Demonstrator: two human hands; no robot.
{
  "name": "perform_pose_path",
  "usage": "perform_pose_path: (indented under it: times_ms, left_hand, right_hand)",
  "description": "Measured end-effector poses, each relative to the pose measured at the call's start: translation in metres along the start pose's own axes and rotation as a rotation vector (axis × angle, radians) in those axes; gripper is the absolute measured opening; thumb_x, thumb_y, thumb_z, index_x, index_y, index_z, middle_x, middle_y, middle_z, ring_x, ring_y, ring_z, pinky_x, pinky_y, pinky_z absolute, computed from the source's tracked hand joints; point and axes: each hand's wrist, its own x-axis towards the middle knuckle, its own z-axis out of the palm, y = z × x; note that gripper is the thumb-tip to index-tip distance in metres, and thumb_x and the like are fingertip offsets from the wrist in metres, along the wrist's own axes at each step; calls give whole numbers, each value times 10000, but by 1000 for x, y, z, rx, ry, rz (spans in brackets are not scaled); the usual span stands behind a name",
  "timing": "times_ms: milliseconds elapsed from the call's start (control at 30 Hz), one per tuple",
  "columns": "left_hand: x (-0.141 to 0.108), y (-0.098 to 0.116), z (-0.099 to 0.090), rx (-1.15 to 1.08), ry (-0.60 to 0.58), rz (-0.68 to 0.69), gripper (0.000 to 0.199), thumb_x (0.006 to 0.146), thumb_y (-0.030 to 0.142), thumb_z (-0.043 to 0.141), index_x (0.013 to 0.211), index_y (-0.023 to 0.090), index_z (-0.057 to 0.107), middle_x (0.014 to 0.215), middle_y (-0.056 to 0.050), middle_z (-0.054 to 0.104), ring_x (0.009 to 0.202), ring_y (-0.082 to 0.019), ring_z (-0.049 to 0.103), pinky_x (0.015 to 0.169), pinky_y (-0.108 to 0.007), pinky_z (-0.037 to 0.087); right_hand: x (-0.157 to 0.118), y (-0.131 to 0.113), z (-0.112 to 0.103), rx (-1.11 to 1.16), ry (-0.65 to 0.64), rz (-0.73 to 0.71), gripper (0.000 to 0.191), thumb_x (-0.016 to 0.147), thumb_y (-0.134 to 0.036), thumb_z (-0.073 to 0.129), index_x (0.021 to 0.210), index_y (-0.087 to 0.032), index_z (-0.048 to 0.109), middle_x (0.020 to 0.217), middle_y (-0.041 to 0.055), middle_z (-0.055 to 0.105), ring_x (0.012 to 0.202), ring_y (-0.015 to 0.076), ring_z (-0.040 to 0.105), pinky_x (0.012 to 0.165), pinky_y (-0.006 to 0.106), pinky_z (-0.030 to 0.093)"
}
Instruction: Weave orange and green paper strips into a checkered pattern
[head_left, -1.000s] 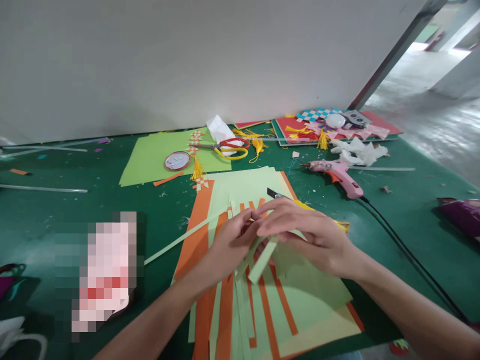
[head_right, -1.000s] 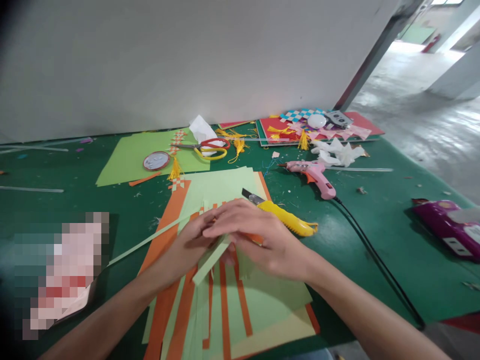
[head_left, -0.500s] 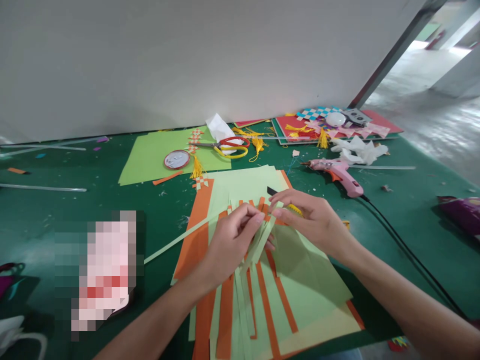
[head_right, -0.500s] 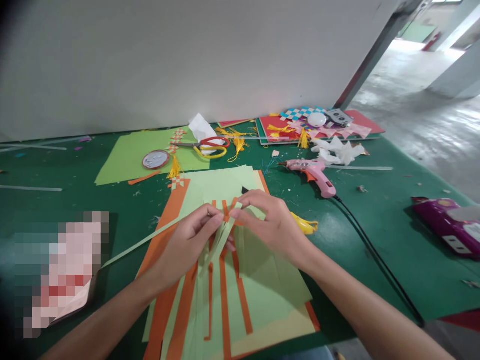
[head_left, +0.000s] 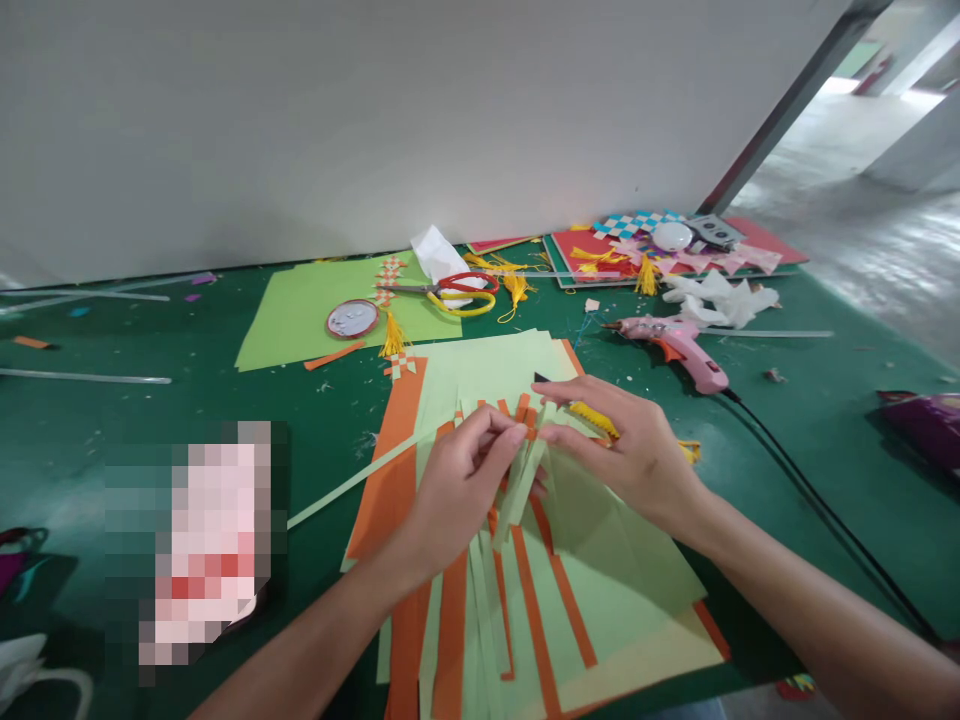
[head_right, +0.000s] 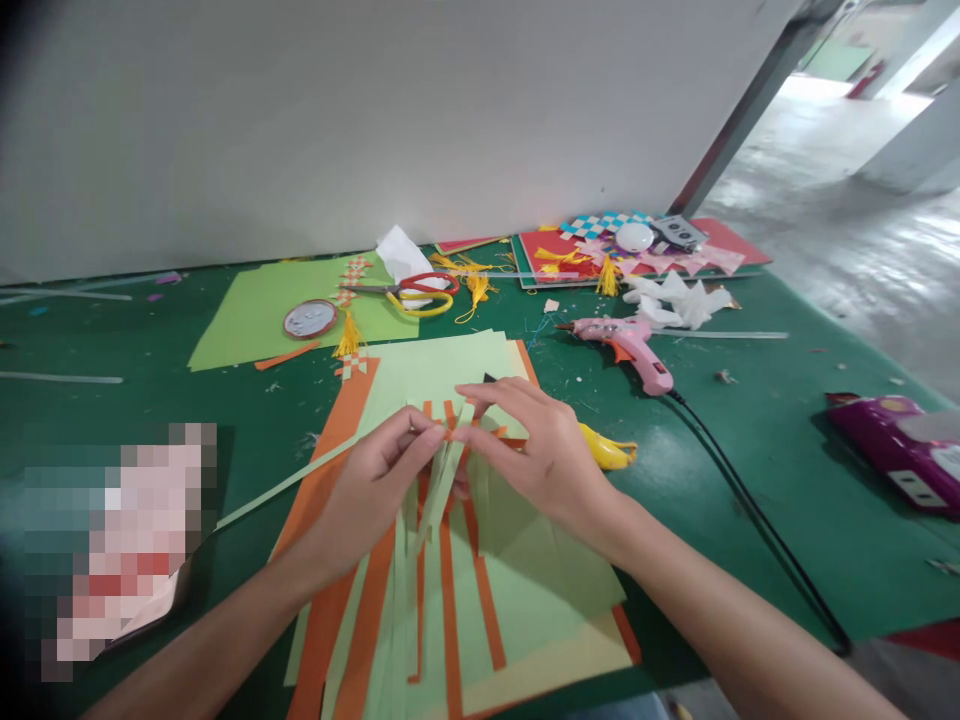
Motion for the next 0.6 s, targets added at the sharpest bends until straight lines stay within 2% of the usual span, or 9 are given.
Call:
perform_pose_path:
  times_ms: [200,367,467,600]
  left_hand:
    - [1,2,1,-46,5,6,248,954,408,494,817,201,495,673,39,641,631,-148,694,646,-248,521]
    - [0,2,1,-45,-4,7,241,957,400,491,818,204,497,678,35,647,632,-135,682,632,-228,508]
    - [0,1,1,-36,12,23,236,955,391,499,810,206,505,659,48,617,602,-109,651,590,-196,488]
    - [0,1,1,-37,2,14,236,950,397,510,807,209,511,582,76,549,474,-69,545,504,-165,453]
  right_hand:
    - [-4,3,5,-97,49,-134,240,880,-228,644,1109,-167,682,833,35,725,909,193,678,816,302,521]
    - [-4,2,9,-142,91,-222,216,885,-234,639,1074,-147,696,870,67,742,883,209,691,808,322,529]
    - [-4,0,7,-86,66,-156,208,888,-237,634,1059,-146,710,944,84,750,882,199,695,778,301,535]
    - [-3,-3,3,2,2,-21,199,911,-239,600,1059,-182,719,966,57,754,862,172,695,741,270,532]
